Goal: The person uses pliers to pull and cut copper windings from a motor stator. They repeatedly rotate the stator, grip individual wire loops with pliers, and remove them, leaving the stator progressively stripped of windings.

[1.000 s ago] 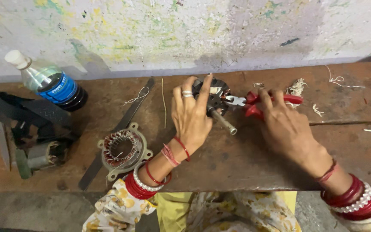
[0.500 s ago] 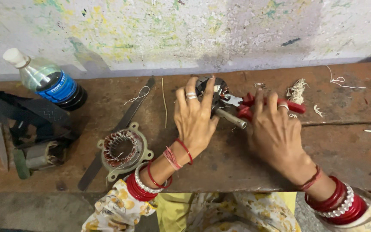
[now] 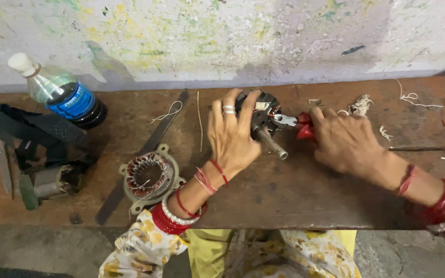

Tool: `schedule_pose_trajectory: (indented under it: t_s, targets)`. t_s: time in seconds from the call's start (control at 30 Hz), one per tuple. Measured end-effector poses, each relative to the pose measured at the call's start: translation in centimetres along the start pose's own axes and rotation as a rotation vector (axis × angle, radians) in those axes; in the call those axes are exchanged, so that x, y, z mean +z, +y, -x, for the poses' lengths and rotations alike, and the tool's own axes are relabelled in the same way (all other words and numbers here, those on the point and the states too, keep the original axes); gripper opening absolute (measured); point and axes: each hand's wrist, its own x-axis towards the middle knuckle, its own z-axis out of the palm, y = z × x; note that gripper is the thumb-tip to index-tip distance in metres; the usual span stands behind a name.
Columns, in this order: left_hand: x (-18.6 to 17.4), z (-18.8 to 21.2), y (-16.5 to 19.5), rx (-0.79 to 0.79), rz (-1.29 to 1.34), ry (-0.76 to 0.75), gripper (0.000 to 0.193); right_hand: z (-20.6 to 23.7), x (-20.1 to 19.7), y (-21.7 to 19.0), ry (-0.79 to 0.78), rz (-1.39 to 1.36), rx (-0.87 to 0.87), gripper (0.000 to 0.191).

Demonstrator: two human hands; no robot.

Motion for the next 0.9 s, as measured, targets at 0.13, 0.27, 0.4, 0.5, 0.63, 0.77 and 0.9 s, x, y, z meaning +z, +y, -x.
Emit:
schedule_pose_trajectory:
  t_s: [0.13,0.27,0.4,0.5,0.63,0.77,0.9]
  targets:
    - [0.0,-0.1,-0.5,-0.003,0.047,0.000,0.072,-1.0,0.4,1.5,-0.117,-0.055,-0.033,0.068]
    - [-0.2,-0.2,-0.8,0.038,0.067,-0.019,0.071,-2.2,1.3,2.7,-0.124,-0.068,-0.084,0.069]
    - [-0.2,-0.3,-1.0,0.060,0.064,-0.025,0.070,-3.5,1.5,3.3,-0.228,-0.075,-0.060,0.082]
    - [-0.2,-0.5,-0.9,0.030,0.060,-0.030,0.072,-3.7,1.5,3.8,-0.129,-0.045,-0.141,0.083]
    - [-0.4,-0.5,-0.9,-0.001,0.094,-0.009,0.071,-3.6,1.8,4.8,-0.359,-0.120,-0.060,0.089]
    - [-0.4,-0.5,-0.9,0.036,0.077,-0.014,0.069,-2.9,2.7,6.1,0.165,0.189,-0.321,0.072]
    - [-0.3,-0.4,-0.9,0.055,0.076,-0.005,0.067,-2.5,3.2,6.1,0.357,0.360,-0.376,0.064]
